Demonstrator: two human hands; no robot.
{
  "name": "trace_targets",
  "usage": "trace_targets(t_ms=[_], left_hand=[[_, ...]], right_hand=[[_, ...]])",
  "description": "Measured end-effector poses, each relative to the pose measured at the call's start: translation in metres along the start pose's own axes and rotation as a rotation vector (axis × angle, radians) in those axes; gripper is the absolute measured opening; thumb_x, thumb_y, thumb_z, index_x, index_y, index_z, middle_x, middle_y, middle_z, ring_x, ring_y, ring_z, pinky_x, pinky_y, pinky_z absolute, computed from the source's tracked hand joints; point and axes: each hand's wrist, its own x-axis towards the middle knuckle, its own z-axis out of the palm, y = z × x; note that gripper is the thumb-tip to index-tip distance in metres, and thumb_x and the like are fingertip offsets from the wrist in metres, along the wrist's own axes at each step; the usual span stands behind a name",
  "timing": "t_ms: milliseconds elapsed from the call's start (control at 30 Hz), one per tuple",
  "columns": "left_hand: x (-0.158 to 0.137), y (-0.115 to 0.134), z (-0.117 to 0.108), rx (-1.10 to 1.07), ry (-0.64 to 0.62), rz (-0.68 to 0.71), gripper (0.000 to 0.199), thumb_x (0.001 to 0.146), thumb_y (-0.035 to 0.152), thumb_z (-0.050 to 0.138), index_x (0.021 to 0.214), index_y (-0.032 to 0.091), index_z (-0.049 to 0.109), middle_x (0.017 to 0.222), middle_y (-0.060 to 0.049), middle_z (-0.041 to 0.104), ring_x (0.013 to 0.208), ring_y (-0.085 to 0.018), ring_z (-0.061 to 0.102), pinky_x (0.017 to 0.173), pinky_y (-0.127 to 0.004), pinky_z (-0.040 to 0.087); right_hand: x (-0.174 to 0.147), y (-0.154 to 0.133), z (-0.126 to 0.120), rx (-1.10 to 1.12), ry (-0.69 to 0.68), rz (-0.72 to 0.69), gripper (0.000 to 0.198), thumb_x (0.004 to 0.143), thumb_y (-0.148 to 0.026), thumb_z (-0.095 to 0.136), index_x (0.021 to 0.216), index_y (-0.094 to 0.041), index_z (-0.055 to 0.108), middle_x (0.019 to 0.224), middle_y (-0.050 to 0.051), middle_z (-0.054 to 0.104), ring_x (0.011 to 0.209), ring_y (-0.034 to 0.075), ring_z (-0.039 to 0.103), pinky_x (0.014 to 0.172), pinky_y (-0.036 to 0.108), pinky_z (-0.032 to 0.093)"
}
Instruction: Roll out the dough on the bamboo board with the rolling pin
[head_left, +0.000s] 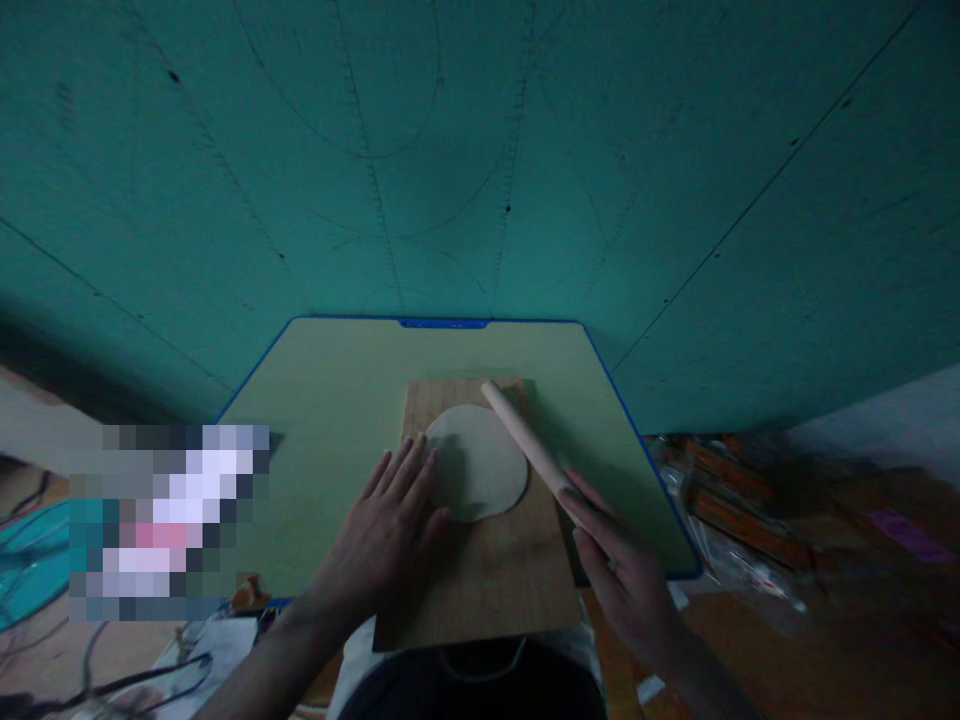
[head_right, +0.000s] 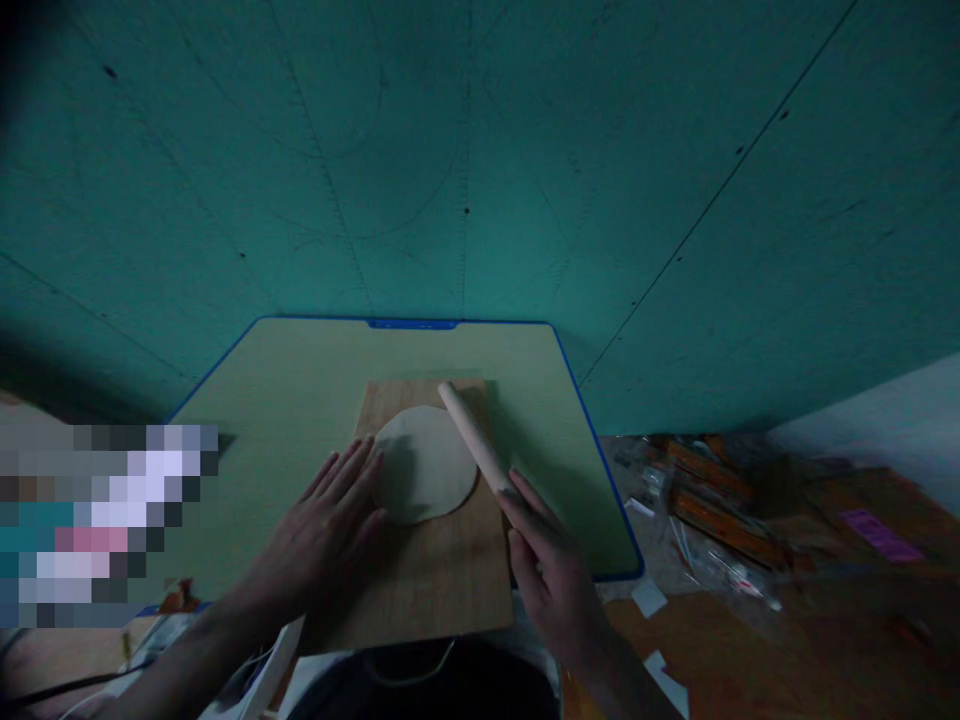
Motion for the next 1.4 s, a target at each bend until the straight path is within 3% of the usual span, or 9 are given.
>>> trace_targets(t_ms=[167, 300, 433, 833, 1033, 1167, 1267, 1333, 1400], left_hand=[[0.053, 0.009, 0.013, -0.046, -0.105, 0.034, 0.070, 0.105, 0.057, 0.027, 0.150, 0.005, 0.039, 0.159, -0.022, 0.038, 0.150, -0.034, 0.031, 0.121, -0.053, 0.031], [0.085, -0.002, 0.028, -0.076, -0.109, 0.048, 0.076, 0.101, 0.066, 0.028, 0.152, 0.010, 0.038, 0.159, -0.019, 0.039, 0.150, -0.033, 0.032, 0.122, -0.054, 0.027], [0.102, -0.011, 0.034, -0.096, -0.114, 0.058, 0.073, 0.102, 0.062, 0.029, 0.152, 0.009, 0.037, 0.157, -0.018, 0.042, 0.150, -0.031, 0.033, 0.122, -0.050, 0.027], [0.069, 0.014, 0.015, -0.050, -0.117, 0.114, 0.074, 0.101, 0.063, 0.031, 0.150, 0.008, 0.035, 0.160, -0.023, 0.035, 0.152, -0.037, 0.025, 0.122, -0.056, 0.023], [0.043, 0.048, 0.000, -0.133, -0.223, 0.170, 0.084, 0.100, 0.066, 0.033, 0.156, 0.004, 0.025, 0.163, -0.025, 0.025, 0.154, -0.037, 0.015, 0.123, -0.055, 0.023], [0.016, 0.063, -0.012, -0.225, -0.217, 0.247, 0.091, 0.098, 0.065, 0.044, 0.160, 0.005, 0.014, 0.165, -0.025, 0.021, 0.154, -0.036, 0.016, 0.124, -0.054, 0.025], [0.007, 0.052, -0.027, -0.345, -0.228, 0.294, 0.078, 0.101, 0.053, 0.047, 0.162, 0.018, 0.014, 0.166, -0.016, 0.025, 0.153, -0.032, 0.026, 0.120, -0.049, 0.037], [0.014, 0.033, -0.037, -0.398, -0.143, 0.208, 0.062, 0.105, 0.042, 0.042, 0.161, 0.025, 0.022, 0.163, -0.012, 0.034, 0.149, -0.028, 0.035, 0.114, -0.046, 0.045], [0.031, 0.010, -0.043, -0.367, 0.014, 0.049, 0.052, 0.106, 0.035, 0.039, 0.156, 0.024, 0.033, 0.159, -0.013, 0.042, 0.147, -0.028, 0.040, 0.113, -0.048, 0.046]], right_hand=[[-0.005, 0.007, -0.009, -0.006, 0.060, 0.061, 0.042, 0.100, -0.019, 0.050, 0.138, -0.030, 0.063, 0.145, 0.005, 0.059, 0.131, 0.025, 0.059, 0.104, 0.039, 0.056], [-0.011, 0.011, -0.017, -0.010, 0.042, 0.082, 0.041, 0.099, -0.019, 0.052, 0.137, -0.031, 0.064, 0.145, 0.006, 0.060, 0.131, 0.025, 0.059, 0.104, 0.039, 0.056], [-0.009, 0.011, -0.016, 0.006, 0.092, 0.093, 0.040, 0.098, -0.018, 0.053, 0.133, -0.031, 0.067, 0.141, 0.005, 0.063, 0.129, 0.024, 0.061, 0.104, 0.037, 0.055], [-0.007, 0.016, -0.005, -0.007, 0.105, 0.137, 0.042, 0.094, -0.015, 0.051, 0.130, -0.028, 0.069, 0.137, 0.006, 0.067, 0.126, 0.023, 0.063, 0.103, 0.035, 0.056], [0.004, 0.021, -0.006, -0.083, 0.030, 0.147, 0.048, 0.092, -0.015, 0.050, 0.137, -0.026, 0.062, 0.136, 0.008, 0.067, 0.125, 0.024, 0.064, 0.102, 0.037, 0.056], [0.016, 0.025, -0.010, -0.185, -0.071, 0.156, 0.051, 0.091, -0.014, 0.048, 0.141, -0.024, 0.058, 0.130, 0.010, 0.069, 0.117, 0.026, 0.067, 0.097, 0.040, 0.058], [0.033, 0.023, -0.017, -0.289, -0.111, 0.153, 0.049, 0.095, -0.018, 0.047, 0.143, -0.022, 0.056, 0.118, 0.012, 0.072, 0.106, 0.028, 0.070, 0.087, 0.043, 0.061], [0.048, 0.020, -0.021, -0.311, -0.128, 0.081, 0.046, 0.097, -0.018, 0.046, 0.142, -0.023, 0.057, 0.119, 0.012, 0.071, 0.108, 0.028, 0.069, 0.089, 0.043, 0.060], [0.065, 0.016, -0.021, -0.293, -0.185, -0.019, 0.048, 0.097, -0.015, 0.045, 0.141, -0.026, 0.058, 0.126, 0.010, 0.069, 0.114, 0.025, 0.066, 0.094, 0.043, 0.057]])
